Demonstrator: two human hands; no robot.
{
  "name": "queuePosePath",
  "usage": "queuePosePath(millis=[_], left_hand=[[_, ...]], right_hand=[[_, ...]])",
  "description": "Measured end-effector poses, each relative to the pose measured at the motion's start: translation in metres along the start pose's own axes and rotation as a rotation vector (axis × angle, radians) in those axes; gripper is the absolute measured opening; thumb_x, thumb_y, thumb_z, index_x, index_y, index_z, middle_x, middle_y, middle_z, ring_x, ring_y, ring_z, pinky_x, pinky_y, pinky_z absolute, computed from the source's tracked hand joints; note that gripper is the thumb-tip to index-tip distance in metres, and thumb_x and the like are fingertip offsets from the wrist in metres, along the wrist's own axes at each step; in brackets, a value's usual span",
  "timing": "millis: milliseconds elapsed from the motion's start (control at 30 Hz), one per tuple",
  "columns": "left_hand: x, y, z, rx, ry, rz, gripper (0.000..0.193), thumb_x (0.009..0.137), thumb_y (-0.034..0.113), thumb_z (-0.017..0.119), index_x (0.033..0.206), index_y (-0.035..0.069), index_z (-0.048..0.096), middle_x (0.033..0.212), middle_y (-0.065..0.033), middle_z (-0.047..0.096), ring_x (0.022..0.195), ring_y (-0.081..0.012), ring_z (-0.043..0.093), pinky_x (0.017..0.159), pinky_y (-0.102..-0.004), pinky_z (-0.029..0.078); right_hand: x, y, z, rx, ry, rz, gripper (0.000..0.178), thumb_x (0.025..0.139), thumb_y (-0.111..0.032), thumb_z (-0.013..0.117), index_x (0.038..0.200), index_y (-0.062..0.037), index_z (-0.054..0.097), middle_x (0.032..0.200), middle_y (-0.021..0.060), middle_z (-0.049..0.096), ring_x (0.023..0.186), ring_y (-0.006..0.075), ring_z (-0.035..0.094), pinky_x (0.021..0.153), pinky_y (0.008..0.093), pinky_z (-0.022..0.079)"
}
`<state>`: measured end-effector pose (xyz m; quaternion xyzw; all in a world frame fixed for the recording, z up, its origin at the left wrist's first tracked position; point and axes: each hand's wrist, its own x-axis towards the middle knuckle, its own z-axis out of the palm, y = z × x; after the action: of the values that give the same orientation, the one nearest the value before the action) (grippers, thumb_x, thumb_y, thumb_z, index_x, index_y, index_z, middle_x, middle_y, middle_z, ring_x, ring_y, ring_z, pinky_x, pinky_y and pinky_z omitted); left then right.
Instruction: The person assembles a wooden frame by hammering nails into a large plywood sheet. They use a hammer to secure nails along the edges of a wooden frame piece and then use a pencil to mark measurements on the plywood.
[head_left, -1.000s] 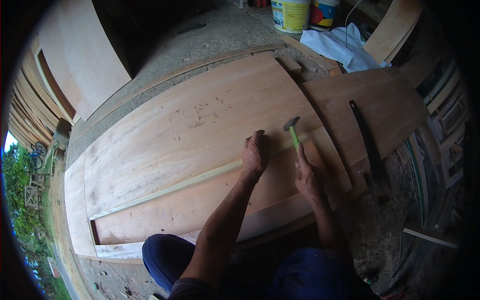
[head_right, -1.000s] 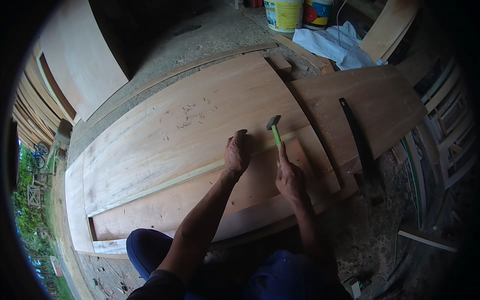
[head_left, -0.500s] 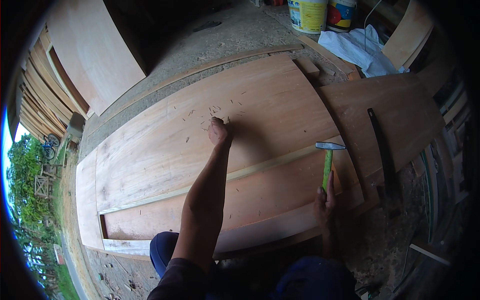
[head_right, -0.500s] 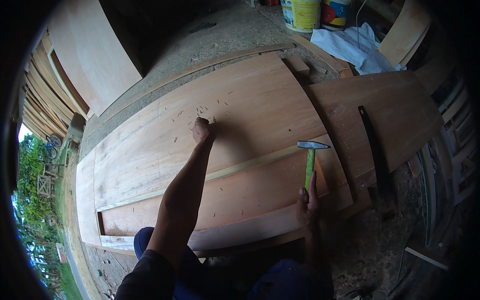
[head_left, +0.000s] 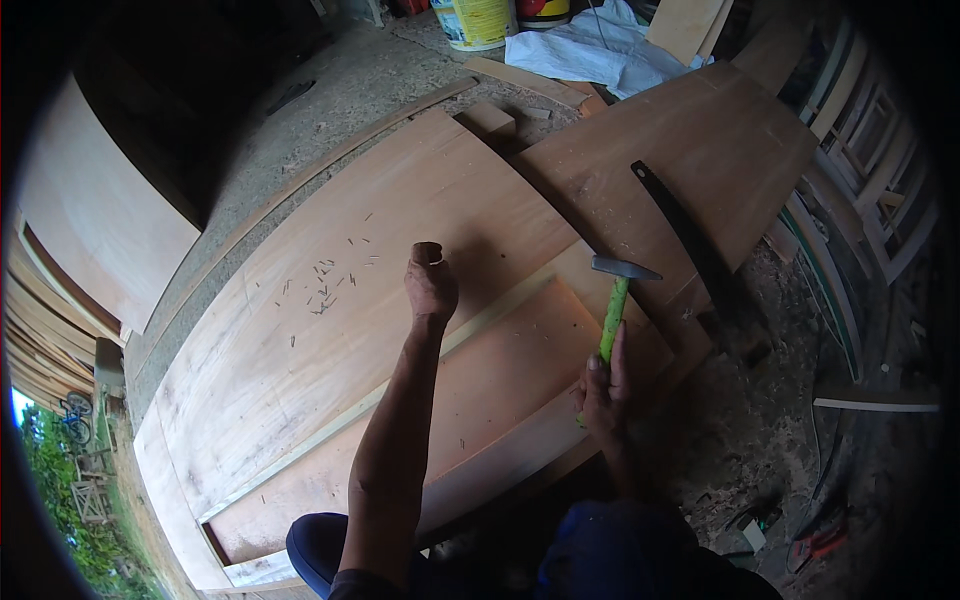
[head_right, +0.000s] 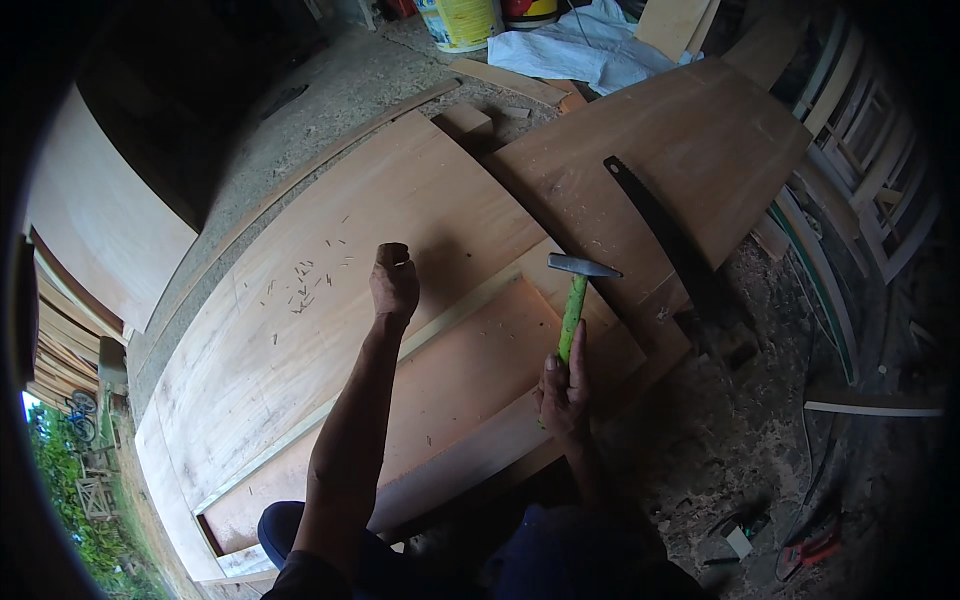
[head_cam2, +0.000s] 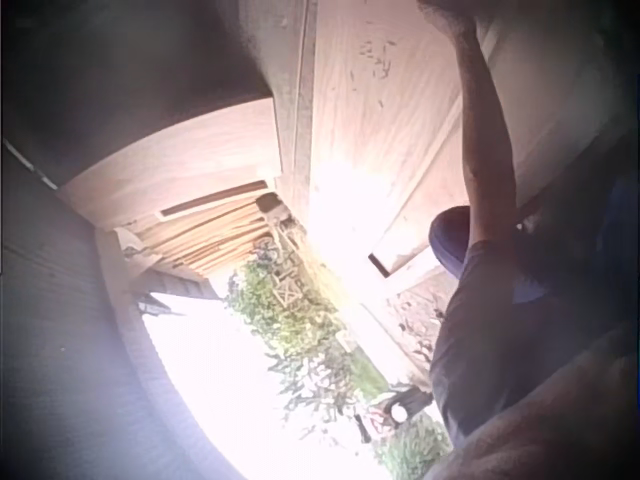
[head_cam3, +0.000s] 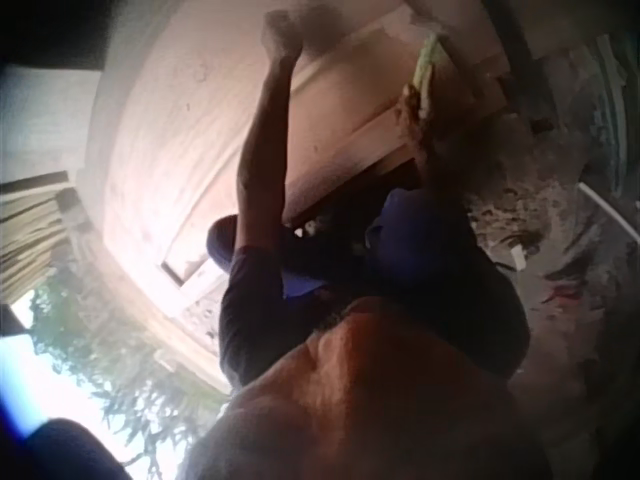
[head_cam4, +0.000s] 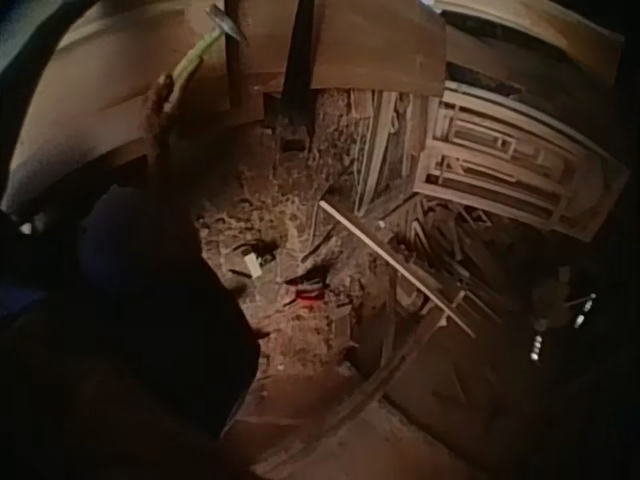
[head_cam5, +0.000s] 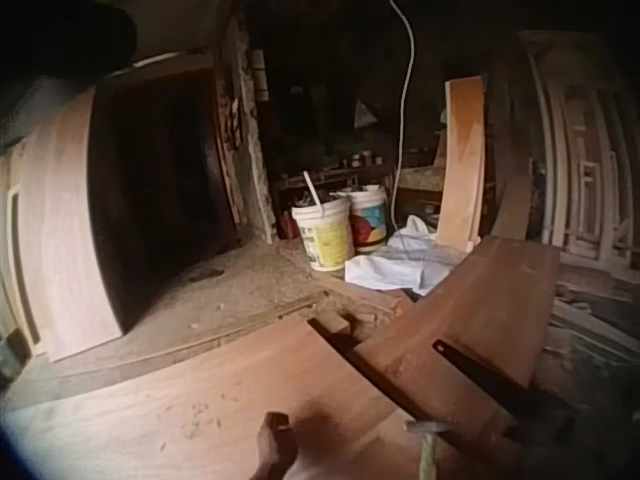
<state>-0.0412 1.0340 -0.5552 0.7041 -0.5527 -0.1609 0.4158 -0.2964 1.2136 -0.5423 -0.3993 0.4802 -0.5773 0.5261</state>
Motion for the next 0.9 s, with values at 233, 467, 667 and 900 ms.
queuePosePath(millis=[233,467,667,900], left_hand=[[-0.033,0.073,0.069,-0.393,-0.148,0.028,0.02,0.088,0.008,0.064,0.107,0.006,0.056,0.089,-0.0104,0.069,0.08,-0.0193,0.065,0.072,-0.0341,0.052],[-0.041,0.062,0.092,-0.26,-0.067,0.227,0.017,0.084,0.019,0.068,0.093,0.013,0.055,0.084,-0.0054,0.062,0.087,-0.0286,0.058,0.09,-0.0415,0.042],[-0.029,0.072,0.108,-0.143,-0.041,0.176,0.017,0.082,0.021,0.068,0.093,0.015,0.056,0.087,-0.0038,0.064,0.09,-0.0289,0.059,0.094,-0.0429,0.038],[-0.025,0.094,0.132,-0.081,-0.06,0.192,0.014,0.084,0.021,0.064,0.094,0.016,0.056,0.087,-0.0047,0.065,0.093,-0.0294,0.059,0.096,-0.0428,0.039]], right_hand=[[0.004,-0.002,-0.001,0.045,0.041,0.009,0.069,0.106,-0.025,0.045,0.159,-0.0144,0.001,0.069,-0.0045,0.04,0.052,0.001,0.034,0.044,0.0179,0.037],[0.003,-0.009,0.0,-0.012,-0.025,0.013,0.067,0.106,-0.02,0.042,0.159,-0.0146,0.001,0.07,-0.0052,0.041,0.052,0.0008,0.035,0.045,0.0178,0.037],[0.004,-0.009,0.005,0.024,-0.047,0.068,0.066,0.106,-0.019,0.042,0.159,-0.0149,0.001,0.07,-0.0057,0.041,0.054,0.0006,0.036,0.047,0.0175,0.038],[0.004,-0.008,0.0,0.048,-0.004,0.152,0.07,0.107,-0.022,0.044,0.159,-0.0151,-0.002,0.07,-0.0057,0.04,0.054,0.001,0.036,0.048,0.0183,0.039]])
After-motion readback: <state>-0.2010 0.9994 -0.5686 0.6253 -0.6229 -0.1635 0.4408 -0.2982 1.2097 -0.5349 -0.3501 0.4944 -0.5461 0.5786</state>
